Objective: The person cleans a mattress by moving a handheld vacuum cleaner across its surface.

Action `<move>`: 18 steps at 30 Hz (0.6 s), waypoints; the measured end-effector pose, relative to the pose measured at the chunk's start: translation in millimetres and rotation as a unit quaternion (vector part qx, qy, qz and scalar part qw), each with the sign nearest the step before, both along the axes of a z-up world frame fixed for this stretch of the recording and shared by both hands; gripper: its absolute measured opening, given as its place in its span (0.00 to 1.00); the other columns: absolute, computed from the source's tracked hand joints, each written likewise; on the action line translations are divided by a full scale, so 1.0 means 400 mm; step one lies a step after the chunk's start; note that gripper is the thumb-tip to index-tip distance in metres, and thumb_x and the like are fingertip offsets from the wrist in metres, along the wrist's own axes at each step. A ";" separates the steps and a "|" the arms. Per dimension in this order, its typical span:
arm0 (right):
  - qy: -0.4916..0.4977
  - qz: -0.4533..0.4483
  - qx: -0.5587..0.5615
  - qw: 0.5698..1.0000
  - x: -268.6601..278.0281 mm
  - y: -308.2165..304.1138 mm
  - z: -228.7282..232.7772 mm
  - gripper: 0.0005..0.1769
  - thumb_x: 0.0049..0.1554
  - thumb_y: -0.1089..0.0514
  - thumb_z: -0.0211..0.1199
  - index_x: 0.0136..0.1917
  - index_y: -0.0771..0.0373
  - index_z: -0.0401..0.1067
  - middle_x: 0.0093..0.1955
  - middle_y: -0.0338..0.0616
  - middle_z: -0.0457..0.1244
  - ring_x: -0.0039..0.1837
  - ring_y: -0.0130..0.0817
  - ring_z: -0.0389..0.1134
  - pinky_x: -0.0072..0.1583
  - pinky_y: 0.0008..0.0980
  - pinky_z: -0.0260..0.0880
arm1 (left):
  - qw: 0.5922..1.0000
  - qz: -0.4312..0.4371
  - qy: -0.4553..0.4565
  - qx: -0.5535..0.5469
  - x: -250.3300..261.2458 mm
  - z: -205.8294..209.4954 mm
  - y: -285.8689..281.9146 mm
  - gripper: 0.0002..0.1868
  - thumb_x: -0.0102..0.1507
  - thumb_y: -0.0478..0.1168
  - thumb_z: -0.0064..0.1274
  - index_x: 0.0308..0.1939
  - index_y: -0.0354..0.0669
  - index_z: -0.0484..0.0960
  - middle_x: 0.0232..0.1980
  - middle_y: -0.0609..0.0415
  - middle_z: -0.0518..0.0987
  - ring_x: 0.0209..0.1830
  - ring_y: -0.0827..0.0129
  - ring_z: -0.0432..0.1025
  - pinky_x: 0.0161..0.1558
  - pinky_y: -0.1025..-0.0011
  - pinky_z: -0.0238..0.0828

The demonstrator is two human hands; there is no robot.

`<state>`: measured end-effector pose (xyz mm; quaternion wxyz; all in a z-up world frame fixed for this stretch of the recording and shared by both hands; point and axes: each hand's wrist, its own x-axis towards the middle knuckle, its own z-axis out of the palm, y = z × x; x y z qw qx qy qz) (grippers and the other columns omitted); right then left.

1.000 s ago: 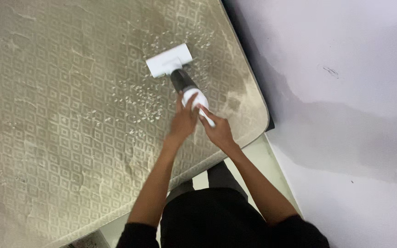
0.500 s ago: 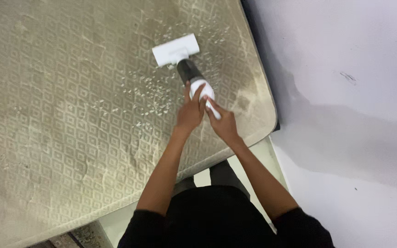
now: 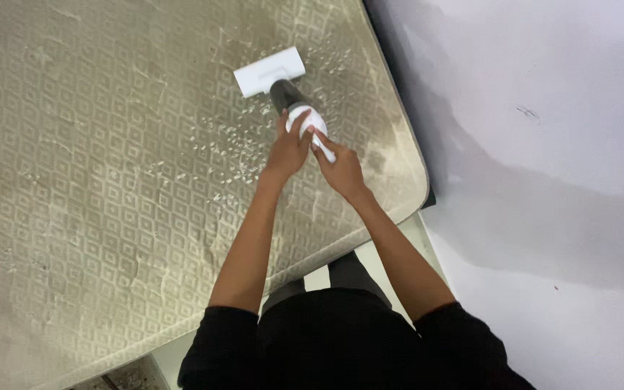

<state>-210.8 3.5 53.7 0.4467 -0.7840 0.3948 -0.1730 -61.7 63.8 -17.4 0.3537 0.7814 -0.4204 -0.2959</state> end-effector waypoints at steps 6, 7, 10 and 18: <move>-0.004 -0.024 0.028 0.999 -0.159 0.105 0.040 0.22 0.63 0.49 0.63 0.69 0.54 0.73 0.61 0.61 0.68 0.64 0.48 0.73 0.61 0.35 0.72 | 0.999 -0.036 -0.001 -0.012 -0.150 0.070 0.107 0.28 0.72 0.58 0.42 0.75 0.60 0.65 0.79 0.26 0.50 0.67 0.25 0.64 0.58 0.46 0.71; 0.004 -0.028 0.040 0.999 -0.184 0.125 0.045 0.22 0.63 0.49 0.63 0.69 0.54 0.73 0.61 0.61 0.69 0.64 0.47 0.73 0.61 0.35 0.72 | 0.998 -0.041 -0.016 -0.045 -0.176 0.085 0.131 0.27 0.74 0.58 0.42 0.76 0.59 0.66 0.78 0.25 0.51 0.68 0.23 0.64 0.59 0.46 0.71; 0.058 -0.042 0.077 0.994 -0.248 0.182 0.064 0.23 0.62 0.49 0.63 0.69 0.52 0.72 0.60 0.60 0.69 0.63 0.48 0.73 0.60 0.35 0.73 | 0.998 -0.048 0.046 0.001 -0.230 0.138 0.187 0.27 0.72 0.59 0.41 0.74 0.60 0.65 0.79 0.28 0.49 0.58 0.28 0.71 0.55 0.48 0.74; 0.059 -0.055 0.073 0.994 -0.303 0.278 0.078 0.23 0.62 0.48 0.64 0.69 0.52 0.74 0.53 0.63 0.70 0.57 0.51 0.75 0.54 0.37 0.73 | 0.989 -0.059 0.101 0.093 -0.284 0.185 0.263 0.29 0.69 0.59 0.39 0.74 0.65 0.63 0.81 0.34 0.47 0.46 0.42 0.80 0.51 0.50 0.76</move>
